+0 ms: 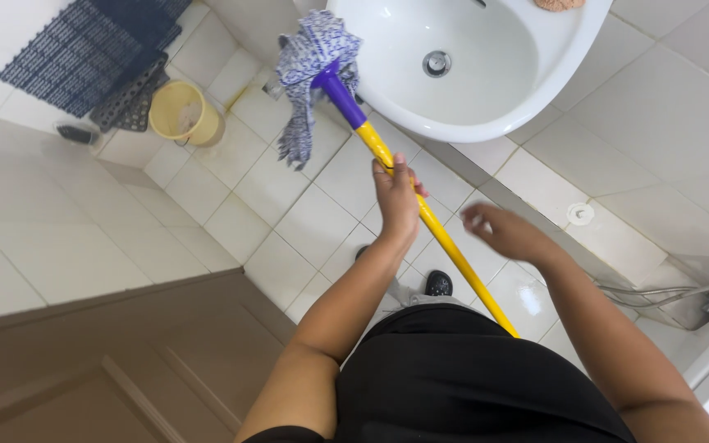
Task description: The person mops the tiled bathroom floor using a yellow-handled mop and a yellow bucket of soapy water. They repeatedly dip the mop into the bucket, wring it out by hand, and mop the floor around the sink and toilet. The person also rinses the mop head under the sink faucet and wrings it out again before continuing to mop.
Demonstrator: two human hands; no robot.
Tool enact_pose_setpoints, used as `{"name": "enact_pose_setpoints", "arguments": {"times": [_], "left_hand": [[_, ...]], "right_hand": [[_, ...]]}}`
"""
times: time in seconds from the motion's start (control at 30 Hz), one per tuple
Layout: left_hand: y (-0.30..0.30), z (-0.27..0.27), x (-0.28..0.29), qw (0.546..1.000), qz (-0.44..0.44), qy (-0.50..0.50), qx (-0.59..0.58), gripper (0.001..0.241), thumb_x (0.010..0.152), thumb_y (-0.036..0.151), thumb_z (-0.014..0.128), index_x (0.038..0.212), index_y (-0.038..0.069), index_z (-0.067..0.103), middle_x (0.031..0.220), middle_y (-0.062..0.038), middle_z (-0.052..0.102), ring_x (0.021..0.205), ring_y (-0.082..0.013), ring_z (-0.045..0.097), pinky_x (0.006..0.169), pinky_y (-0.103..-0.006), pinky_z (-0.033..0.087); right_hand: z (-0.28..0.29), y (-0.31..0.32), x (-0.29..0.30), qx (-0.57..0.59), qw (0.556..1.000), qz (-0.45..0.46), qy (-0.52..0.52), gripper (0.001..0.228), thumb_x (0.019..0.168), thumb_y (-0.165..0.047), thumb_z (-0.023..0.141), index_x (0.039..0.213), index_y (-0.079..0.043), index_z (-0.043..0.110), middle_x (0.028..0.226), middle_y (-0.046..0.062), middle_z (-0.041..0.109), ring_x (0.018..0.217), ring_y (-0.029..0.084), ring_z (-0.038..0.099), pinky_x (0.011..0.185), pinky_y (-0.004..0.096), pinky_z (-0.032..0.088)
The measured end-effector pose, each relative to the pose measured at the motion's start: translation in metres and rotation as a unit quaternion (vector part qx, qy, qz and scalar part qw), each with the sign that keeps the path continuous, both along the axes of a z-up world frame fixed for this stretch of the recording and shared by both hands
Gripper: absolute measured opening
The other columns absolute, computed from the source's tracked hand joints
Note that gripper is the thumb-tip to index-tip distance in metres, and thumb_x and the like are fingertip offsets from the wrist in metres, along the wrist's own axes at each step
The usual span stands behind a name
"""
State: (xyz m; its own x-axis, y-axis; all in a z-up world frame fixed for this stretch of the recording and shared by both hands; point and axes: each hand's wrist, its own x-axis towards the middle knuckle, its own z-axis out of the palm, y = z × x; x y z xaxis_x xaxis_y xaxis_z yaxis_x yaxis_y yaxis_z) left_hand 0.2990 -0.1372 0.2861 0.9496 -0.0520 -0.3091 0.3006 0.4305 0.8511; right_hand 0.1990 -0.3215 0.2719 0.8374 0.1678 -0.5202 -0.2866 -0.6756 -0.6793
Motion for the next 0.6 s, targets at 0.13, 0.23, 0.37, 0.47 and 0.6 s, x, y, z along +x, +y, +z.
{"name": "enact_pose_setpoints", "arguments": {"times": [0.13,0.23,0.37,0.47,0.6], "left_hand": [[-0.012,-0.010,0.012,0.998,-0.051,-0.025,0.012,0.028,0.110,0.033,0.051,0.112,0.007,0.043,0.077,-0.001,0.048,0.061,-0.0099,0.051,0.057,-0.0253,0.050],[-0.012,0.000,0.018,0.992,-0.102,-0.070,0.003,0.026,0.108,0.029,0.048,0.122,0.007,0.043,0.091,0.002,0.058,0.075,-0.0070,0.057,0.063,-0.0236,0.051],[0.005,0.010,0.038,0.970,-0.202,-0.131,0.041,0.031,0.106,0.021,0.045,0.132,0.005,0.036,0.089,-0.002,0.058,0.073,-0.0119,0.060,0.065,-0.0267,0.052],[0.014,0.008,0.066,0.933,-0.313,-0.136,0.114,0.030,0.110,0.024,0.046,0.126,-0.002,0.041,0.089,-0.011,0.064,0.077,-0.0170,0.065,0.072,-0.0324,0.054],[0.017,-0.028,0.125,0.788,-0.532,-0.179,0.252,0.051,0.106,0.042,0.050,0.130,-0.002,0.059,0.112,-0.014,0.072,0.095,-0.0194,0.067,0.083,-0.0394,0.054]], "right_hand": [[0.045,0.036,0.071,0.101,0.965,-0.136,-0.202,0.039,0.106,-0.035,0.055,0.134,-0.007,0.063,0.122,0.013,0.072,0.113,0.022,0.068,0.096,0.036,0.053],[0.097,0.072,0.123,0.209,0.954,-0.213,-0.017,0.047,0.099,-0.036,0.056,0.142,-0.017,0.051,0.112,0.006,0.070,0.098,0.019,0.068,0.080,0.035,0.058],[0.090,0.087,0.162,0.180,0.953,-0.191,-0.154,0.038,0.099,-0.030,0.066,0.126,-0.004,0.059,0.102,0.004,0.075,0.095,0.015,0.069,0.080,0.031,0.056],[0.076,0.079,0.173,0.256,0.907,-0.301,-0.143,0.030,0.105,-0.032,0.060,0.113,-0.003,0.057,0.082,0.002,0.065,0.078,0.013,0.070,0.072,0.028,0.059],[0.085,0.075,0.173,0.154,0.918,-0.336,-0.142,0.031,0.107,-0.036,0.056,0.105,-0.005,0.055,0.070,0.002,0.059,0.067,0.013,0.063,0.062,0.027,0.052]]}}
